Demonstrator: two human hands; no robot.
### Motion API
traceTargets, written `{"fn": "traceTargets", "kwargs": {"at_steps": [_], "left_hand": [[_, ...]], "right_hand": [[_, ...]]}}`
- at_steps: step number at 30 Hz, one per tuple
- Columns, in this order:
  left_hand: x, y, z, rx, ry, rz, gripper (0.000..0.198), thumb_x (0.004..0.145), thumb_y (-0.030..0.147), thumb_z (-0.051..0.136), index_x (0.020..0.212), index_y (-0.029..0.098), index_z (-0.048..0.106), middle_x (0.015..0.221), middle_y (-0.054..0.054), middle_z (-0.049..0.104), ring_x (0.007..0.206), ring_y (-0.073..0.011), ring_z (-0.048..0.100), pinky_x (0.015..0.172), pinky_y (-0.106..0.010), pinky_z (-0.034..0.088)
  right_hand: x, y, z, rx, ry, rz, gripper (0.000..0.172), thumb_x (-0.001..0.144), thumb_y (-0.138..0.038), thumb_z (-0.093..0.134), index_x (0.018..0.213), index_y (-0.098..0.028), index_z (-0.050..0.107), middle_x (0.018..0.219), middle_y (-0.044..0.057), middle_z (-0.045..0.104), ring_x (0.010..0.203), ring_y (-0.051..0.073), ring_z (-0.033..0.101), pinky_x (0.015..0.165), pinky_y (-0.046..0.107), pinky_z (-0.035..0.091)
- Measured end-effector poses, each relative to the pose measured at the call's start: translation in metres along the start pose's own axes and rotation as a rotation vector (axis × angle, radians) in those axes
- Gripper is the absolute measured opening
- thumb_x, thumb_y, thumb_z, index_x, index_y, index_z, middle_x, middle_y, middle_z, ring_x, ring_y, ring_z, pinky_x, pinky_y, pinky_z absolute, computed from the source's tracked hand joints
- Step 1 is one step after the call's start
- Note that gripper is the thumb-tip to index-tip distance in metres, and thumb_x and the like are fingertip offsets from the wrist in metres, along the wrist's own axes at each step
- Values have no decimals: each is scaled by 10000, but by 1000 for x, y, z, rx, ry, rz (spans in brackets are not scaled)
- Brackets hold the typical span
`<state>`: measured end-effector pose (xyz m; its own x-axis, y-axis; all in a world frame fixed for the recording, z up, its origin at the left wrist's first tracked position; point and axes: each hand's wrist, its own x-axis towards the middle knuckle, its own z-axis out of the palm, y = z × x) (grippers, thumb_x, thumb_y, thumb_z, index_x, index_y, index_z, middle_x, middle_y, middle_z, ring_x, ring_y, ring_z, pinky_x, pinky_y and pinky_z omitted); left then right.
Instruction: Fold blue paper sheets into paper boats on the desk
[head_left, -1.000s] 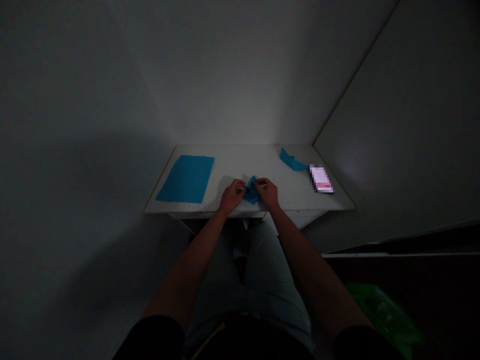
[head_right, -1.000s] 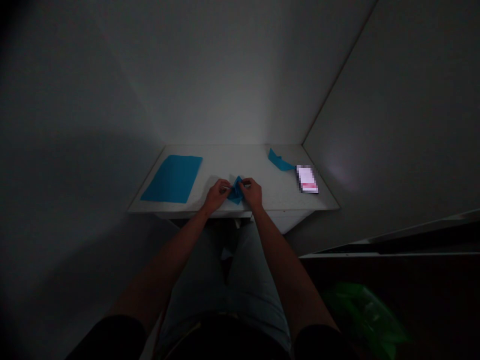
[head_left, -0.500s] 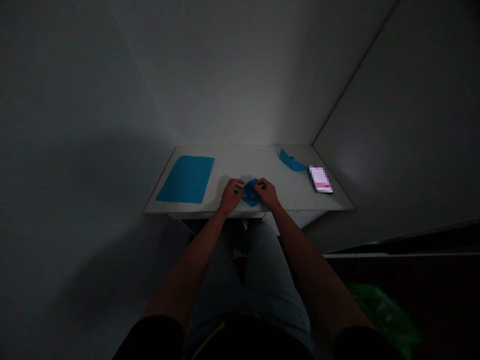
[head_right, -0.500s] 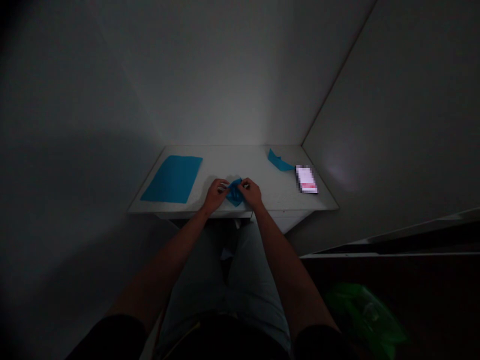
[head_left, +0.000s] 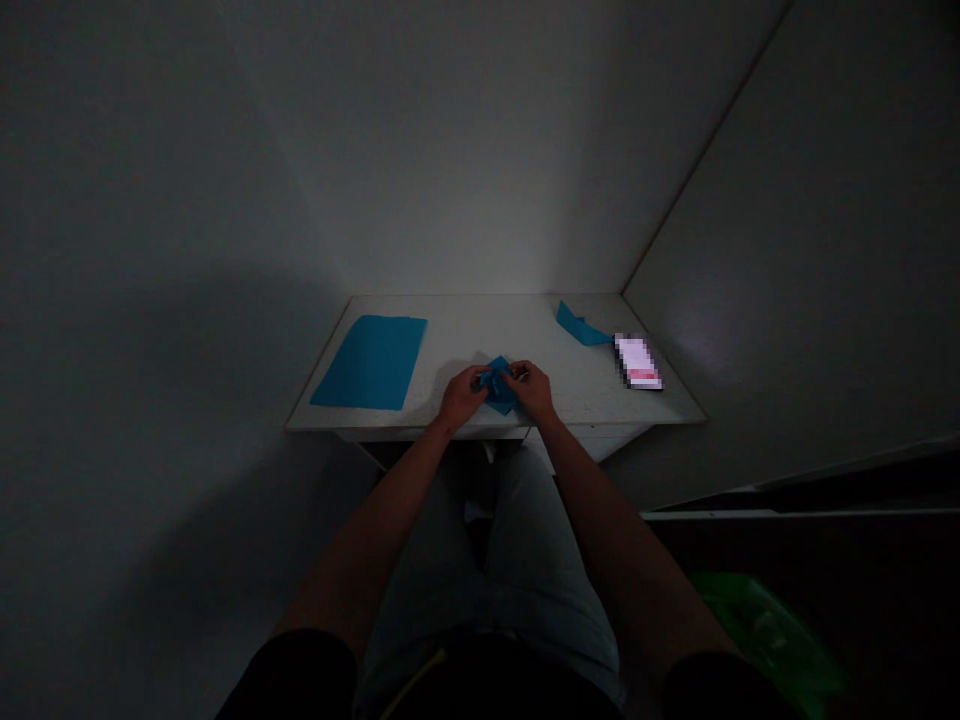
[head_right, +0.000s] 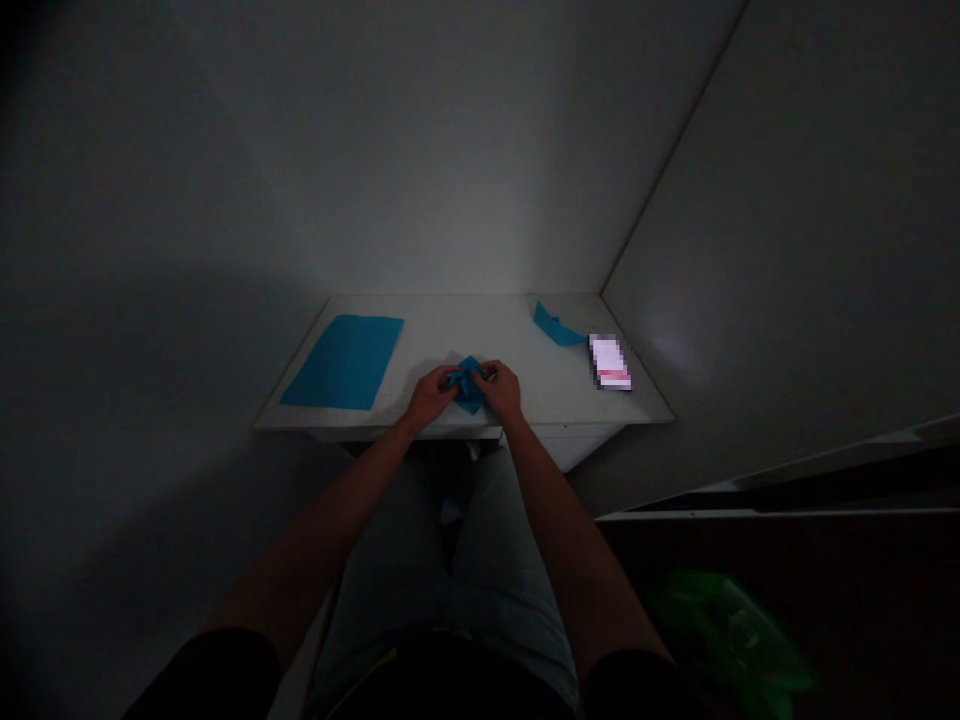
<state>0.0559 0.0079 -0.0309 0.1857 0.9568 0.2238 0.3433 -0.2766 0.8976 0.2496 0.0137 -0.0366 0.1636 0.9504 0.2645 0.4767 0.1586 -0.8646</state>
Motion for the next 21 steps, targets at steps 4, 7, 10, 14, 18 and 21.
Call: {"fn": "traceTargets", "kwargs": {"at_steps": [4,7,10,14,18,21], "left_hand": [[4,0,-3,-21,-20,-49,497,795,27,648,1261,190,710,1132,-65,799,981,-198,756,942,-351,605],[4,4,-5,-38,-9,-43,485,776,10,643,1217,197,724,1172,-68,793,1032,-204,753,962,-351,601],[5,10,-4,-15,27,-20,403,802,17,629,1143,197,743,1175,-69,789,1086,-206,741,1003,-353,583],[6,17,-4,31,44,-24,178,923,192,652,1071,204,750,1109,-71,795,1050,-211,745,986,-355,584],[8,22,-3,91,15,-20,164,917,269,707,1067,219,747,1099,-63,799,995,-209,754,940,-340,593],[9,22,-3,150,-9,-8,205,888,270,745,1088,226,745,1088,-63,803,979,-223,759,913,-345,597]], "right_hand": [[0,4,0,-51,47,-37,315,787,-488,735,950,-219,714,965,72,740,773,207,641,768,346,533],[-1,5,0,-17,40,5,369,809,-434,707,1108,-217,695,1061,76,775,691,185,628,701,332,530],[-2,4,1,-24,-23,28,368,843,-387,677,1181,-244,706,1050,52,802,725,195,674,722,330,540],[-2,1,1,-66,-67,10,230,886,-398,639,1030,-263,755,995,36,812,813,213,712,771,334,548],[-3,-4,0,-65,-69,2,264,878,-497,671,941,-249,732,928,30,797,758,197,692,746,315,537],[-4,-7,-2,-63,-68,1,318,869,-566,689,888,-249,707,884,18,780,749,190,686,749,311,526]]}}
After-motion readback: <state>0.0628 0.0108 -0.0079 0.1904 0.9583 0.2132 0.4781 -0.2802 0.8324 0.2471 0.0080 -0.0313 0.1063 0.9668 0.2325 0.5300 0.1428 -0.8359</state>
